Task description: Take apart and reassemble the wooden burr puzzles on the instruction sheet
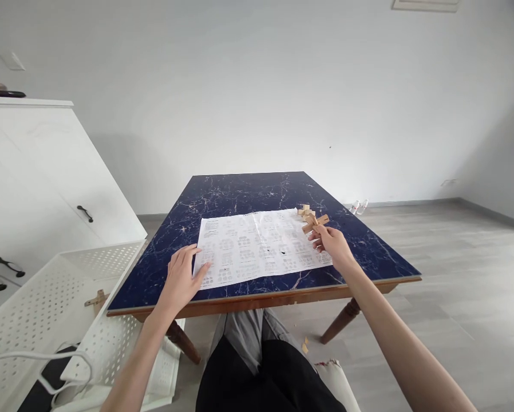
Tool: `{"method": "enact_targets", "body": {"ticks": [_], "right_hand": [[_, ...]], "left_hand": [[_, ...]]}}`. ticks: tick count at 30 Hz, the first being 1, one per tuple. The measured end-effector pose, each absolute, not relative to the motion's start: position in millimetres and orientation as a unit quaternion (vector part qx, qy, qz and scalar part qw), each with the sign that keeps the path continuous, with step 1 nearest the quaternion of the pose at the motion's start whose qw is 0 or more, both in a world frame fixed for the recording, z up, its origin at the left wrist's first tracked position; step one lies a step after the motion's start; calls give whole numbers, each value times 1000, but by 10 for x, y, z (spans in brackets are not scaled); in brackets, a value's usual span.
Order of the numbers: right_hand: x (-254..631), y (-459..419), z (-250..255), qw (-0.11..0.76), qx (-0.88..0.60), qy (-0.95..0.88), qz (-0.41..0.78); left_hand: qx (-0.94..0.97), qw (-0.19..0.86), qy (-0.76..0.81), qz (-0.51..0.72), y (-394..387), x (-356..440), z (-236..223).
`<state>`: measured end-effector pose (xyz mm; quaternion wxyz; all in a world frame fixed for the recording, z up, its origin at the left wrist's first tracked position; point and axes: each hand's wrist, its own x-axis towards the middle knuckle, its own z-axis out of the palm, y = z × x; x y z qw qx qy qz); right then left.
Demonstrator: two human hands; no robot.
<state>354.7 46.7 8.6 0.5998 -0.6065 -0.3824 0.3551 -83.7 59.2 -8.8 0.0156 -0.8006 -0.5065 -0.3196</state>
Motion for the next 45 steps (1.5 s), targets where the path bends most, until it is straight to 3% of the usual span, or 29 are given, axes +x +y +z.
{"method": "enact_targets", "body": {"ticks": [5,14,25,45], "right_hand": [[3659,645,-38,606,-613,-355,362],[3584,667,-106,587,-621,-361,374],[3344,490,-93,547,-614,-418,387],[3008,259,-123,477,-572,-575,337]], "left_hand": [[-798,-34,-513,-313,580,-725,38],[-793,-105,-440,-408,462,8,944],[-793,-2,-547,-268,717,-739,-98],[-783,-30,-578,-226,677,-795,-110]]}}
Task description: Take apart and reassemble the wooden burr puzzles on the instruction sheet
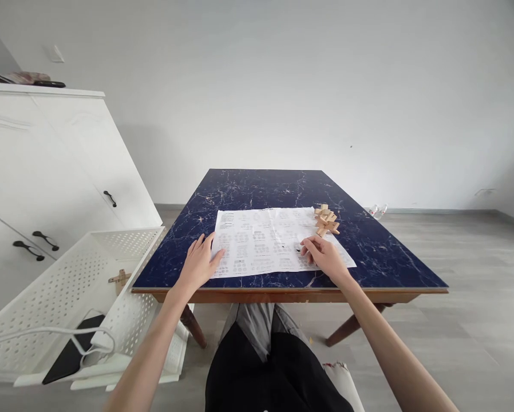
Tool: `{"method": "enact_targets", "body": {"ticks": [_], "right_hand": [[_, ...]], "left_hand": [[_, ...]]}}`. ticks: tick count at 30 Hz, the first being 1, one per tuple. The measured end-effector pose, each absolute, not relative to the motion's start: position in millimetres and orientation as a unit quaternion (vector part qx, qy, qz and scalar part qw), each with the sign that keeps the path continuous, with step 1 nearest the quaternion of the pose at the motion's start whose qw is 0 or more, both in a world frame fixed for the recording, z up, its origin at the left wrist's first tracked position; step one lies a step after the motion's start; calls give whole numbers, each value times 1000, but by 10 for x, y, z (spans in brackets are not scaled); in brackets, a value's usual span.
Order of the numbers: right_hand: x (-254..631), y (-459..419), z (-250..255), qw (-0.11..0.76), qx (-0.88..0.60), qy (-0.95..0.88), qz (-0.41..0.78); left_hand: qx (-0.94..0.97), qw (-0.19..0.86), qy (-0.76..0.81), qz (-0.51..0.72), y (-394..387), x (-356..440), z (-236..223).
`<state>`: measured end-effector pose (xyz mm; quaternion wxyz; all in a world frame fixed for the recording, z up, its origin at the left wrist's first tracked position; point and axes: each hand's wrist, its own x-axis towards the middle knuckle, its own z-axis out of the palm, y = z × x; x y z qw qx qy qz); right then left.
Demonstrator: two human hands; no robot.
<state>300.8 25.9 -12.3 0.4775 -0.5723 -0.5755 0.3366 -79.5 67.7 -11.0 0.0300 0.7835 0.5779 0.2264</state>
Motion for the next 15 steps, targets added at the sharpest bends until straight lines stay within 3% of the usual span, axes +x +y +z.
{"method": "enact_targets", "body": {"ticks": [15], "right_hand": [[3006,245,-143,480,-567,-584,328]], "left_hand": [[788,24,569,235,691,-811,-127]]}}
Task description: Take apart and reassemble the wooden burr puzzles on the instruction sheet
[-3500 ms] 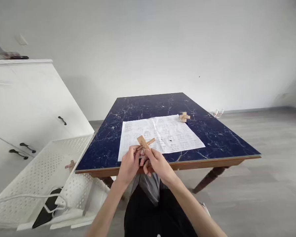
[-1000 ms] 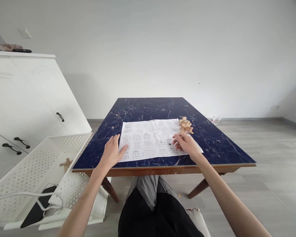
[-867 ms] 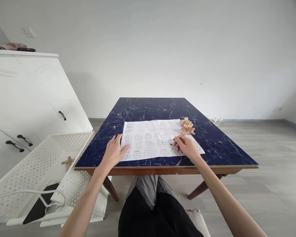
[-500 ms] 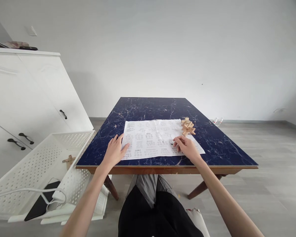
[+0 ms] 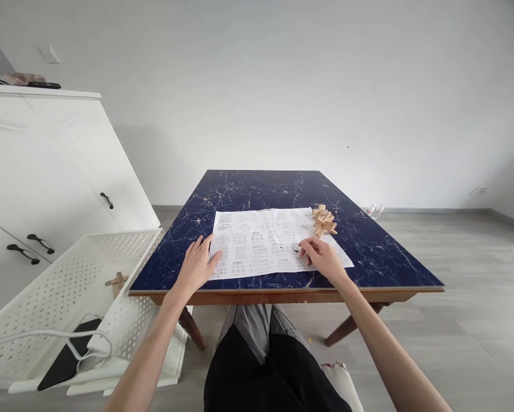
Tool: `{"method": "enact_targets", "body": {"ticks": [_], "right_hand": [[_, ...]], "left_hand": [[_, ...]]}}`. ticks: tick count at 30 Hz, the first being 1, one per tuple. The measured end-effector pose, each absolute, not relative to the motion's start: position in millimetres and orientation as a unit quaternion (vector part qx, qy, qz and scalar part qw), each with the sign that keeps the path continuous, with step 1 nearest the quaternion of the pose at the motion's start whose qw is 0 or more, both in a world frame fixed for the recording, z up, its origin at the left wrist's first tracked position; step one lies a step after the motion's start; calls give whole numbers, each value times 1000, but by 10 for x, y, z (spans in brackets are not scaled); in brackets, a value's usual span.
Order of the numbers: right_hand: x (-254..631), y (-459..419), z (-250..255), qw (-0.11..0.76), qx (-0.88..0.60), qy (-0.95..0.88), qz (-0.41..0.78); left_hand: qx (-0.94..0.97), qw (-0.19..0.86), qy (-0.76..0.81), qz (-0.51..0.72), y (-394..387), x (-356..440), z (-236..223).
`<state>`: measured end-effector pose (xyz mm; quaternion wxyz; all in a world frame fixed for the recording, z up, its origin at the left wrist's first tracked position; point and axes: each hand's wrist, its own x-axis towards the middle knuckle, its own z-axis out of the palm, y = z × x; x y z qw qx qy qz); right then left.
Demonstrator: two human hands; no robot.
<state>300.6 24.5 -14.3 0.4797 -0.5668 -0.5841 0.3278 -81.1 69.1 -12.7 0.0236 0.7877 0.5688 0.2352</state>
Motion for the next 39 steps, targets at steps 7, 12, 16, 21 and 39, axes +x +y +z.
{"method": "enact_targets", "body": {"ticks": [7,12,16,21,39], "right_hand": [[3011,244,-141,476,-568,-588,325],[3005,241,-131,471,-572,-589,322],[3014,245,-144,471,-573,-590,321],[3026,264,-170,474,-570,-591,317],[3022,282,-175,479,-564,-597,310]], "left_hand": [[788,25,573,225,686,-802,-118],[788,25,575,217,675,-796,-95],[788,27,579,206,664,-794,-83],[788,24,582,201,671,-792,-89],[787,21,586,190,705,-793,-83]]}}
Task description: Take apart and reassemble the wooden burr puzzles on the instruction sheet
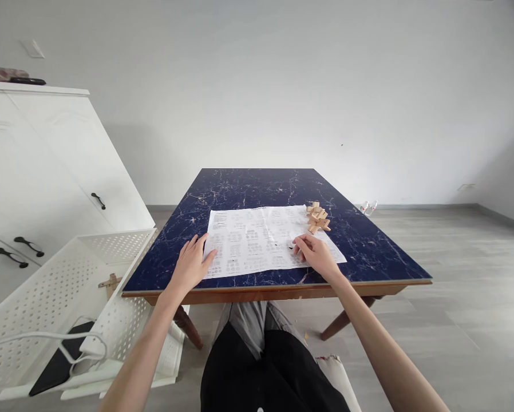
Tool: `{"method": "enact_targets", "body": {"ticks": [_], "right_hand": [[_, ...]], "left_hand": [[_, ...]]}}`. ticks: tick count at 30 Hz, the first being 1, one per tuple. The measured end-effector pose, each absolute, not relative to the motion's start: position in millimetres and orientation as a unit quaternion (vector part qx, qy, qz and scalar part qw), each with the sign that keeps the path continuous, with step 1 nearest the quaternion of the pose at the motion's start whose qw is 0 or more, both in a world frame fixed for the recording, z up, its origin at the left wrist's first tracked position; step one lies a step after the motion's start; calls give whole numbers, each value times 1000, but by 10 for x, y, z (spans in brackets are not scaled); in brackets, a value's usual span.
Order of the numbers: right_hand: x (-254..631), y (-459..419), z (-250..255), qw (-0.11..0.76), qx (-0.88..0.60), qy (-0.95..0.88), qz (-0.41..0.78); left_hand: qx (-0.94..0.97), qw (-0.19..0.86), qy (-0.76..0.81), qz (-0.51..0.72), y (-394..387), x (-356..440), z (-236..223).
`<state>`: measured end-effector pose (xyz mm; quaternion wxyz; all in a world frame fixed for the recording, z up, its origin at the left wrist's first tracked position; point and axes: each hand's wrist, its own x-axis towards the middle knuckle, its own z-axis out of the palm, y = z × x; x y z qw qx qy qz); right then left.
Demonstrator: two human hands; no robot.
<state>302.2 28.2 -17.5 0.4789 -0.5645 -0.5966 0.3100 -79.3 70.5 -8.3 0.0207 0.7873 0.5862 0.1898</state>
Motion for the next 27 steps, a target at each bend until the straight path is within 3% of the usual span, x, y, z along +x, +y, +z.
{"method": "enact_targets", "body": {"ticks": [27], "right_hand": [[3012,269,-143,475,-568,-600,304]], "left_hand": [[786,15,584,201,698,-781,-97]]}}
